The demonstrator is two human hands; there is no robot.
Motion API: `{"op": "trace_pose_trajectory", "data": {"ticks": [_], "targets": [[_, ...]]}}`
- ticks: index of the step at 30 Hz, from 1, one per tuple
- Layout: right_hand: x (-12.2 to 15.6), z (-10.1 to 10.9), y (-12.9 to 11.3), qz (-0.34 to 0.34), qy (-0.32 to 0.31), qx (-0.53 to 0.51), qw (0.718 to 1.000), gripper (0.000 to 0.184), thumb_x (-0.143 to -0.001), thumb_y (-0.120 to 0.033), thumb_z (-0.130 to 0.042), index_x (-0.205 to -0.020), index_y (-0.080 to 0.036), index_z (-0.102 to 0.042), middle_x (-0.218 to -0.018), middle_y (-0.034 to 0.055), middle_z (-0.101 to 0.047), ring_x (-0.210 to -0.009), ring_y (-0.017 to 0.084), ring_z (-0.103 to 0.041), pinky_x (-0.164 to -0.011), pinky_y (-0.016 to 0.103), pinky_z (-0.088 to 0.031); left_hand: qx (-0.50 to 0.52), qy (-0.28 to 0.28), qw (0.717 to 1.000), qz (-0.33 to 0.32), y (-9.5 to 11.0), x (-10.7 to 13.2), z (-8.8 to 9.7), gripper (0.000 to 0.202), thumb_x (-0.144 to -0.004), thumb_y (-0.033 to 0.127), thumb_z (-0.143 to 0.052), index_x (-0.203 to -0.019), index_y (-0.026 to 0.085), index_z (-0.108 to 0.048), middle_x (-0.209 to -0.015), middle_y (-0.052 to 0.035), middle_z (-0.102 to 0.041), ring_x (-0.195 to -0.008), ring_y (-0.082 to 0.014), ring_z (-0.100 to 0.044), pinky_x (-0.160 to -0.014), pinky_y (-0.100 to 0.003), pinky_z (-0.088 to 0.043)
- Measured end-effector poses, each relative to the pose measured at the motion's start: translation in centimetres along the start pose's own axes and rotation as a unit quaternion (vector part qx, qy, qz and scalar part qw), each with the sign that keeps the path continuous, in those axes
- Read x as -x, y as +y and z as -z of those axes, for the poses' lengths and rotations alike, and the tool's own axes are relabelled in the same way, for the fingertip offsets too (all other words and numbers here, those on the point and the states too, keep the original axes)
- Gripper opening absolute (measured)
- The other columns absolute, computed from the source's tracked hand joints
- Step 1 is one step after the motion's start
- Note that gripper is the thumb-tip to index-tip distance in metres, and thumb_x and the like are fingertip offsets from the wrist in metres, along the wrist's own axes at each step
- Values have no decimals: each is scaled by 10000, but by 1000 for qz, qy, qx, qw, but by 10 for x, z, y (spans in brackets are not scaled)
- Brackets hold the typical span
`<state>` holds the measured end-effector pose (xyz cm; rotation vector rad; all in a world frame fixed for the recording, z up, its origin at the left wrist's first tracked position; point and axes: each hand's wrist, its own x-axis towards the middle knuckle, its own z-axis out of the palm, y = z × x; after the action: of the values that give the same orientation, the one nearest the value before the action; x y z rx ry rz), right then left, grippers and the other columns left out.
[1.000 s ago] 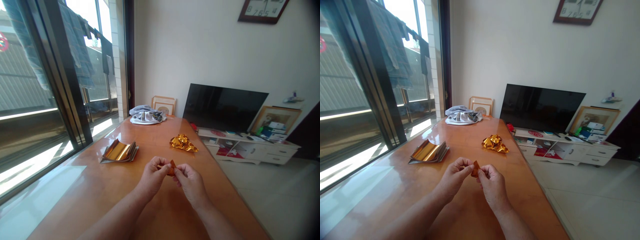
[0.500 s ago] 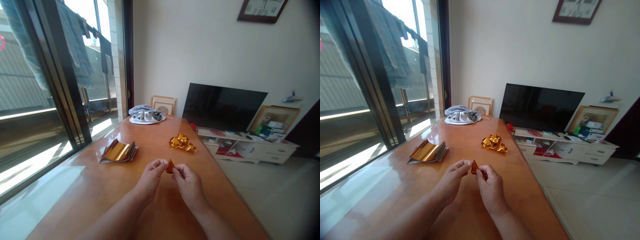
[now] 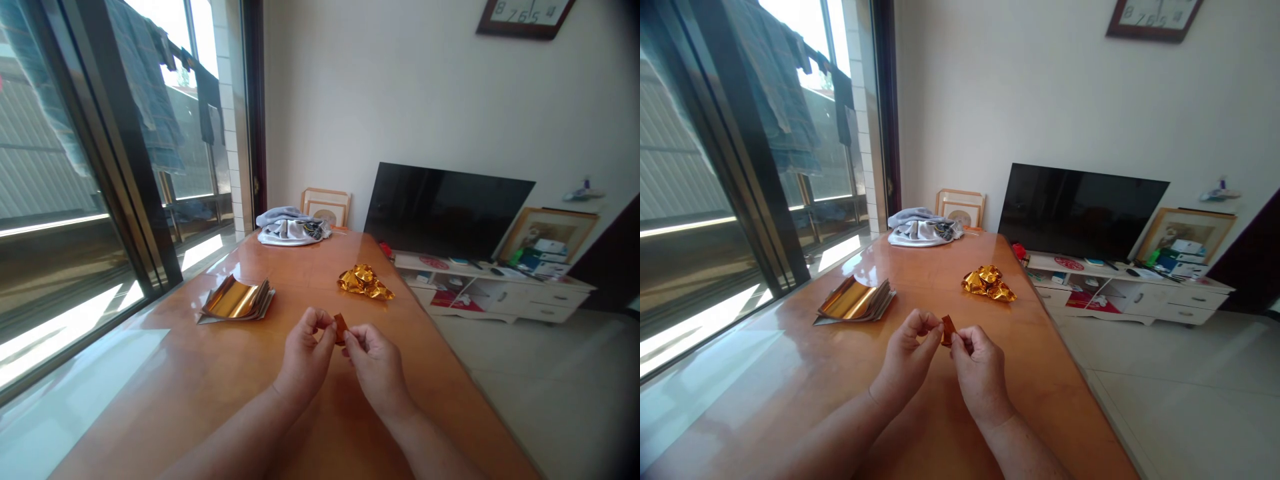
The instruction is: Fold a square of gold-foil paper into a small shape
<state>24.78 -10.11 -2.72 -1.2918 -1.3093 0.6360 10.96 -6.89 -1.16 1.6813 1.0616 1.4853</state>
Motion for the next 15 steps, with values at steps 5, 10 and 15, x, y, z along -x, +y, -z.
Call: {"op": "trace_pose_trajectory", "data": {"ticks": [5, 10, 15], "targets": [[0, -3, -2, -9, 2, -15, 1000, 329, -882, -534, -620, -853, -209, -666, -761, 49, -719, -691, 200, -666, -625, 280, -513, 18, 4, 1000, 21, -4, 1, -4, 84, -845, 294, -668, -851, 210, -661, -838, -6, -693, -816, -168, -619, -782, -281, -423], [0, -7, -2, -2, 5, -22, 1000, 334, -883, -531, -621, -822, -205, -660, -705, 35, -690, -637, 180, -629, -595, 268, -492, 8, 18, 999, 37, -5, 1, -7, 140, -842, 293, -683, -952, 207, -692, -929, -34, -721, -890, -189, -646, -836, -305, -440], [-2, -11, -2, 11, 13, -20, 1000, 323, -895, -511, -615, -812, -202, -659, -678, 24, -669, -622, 166, -606, -593, 260, -482, 11, 38, 999, 34, -6, 2, -9, 183, -842, 297, -692, -995, 196, -695, -993, -57, -729, -943, -200, -653, -859, -312, -453]]}}
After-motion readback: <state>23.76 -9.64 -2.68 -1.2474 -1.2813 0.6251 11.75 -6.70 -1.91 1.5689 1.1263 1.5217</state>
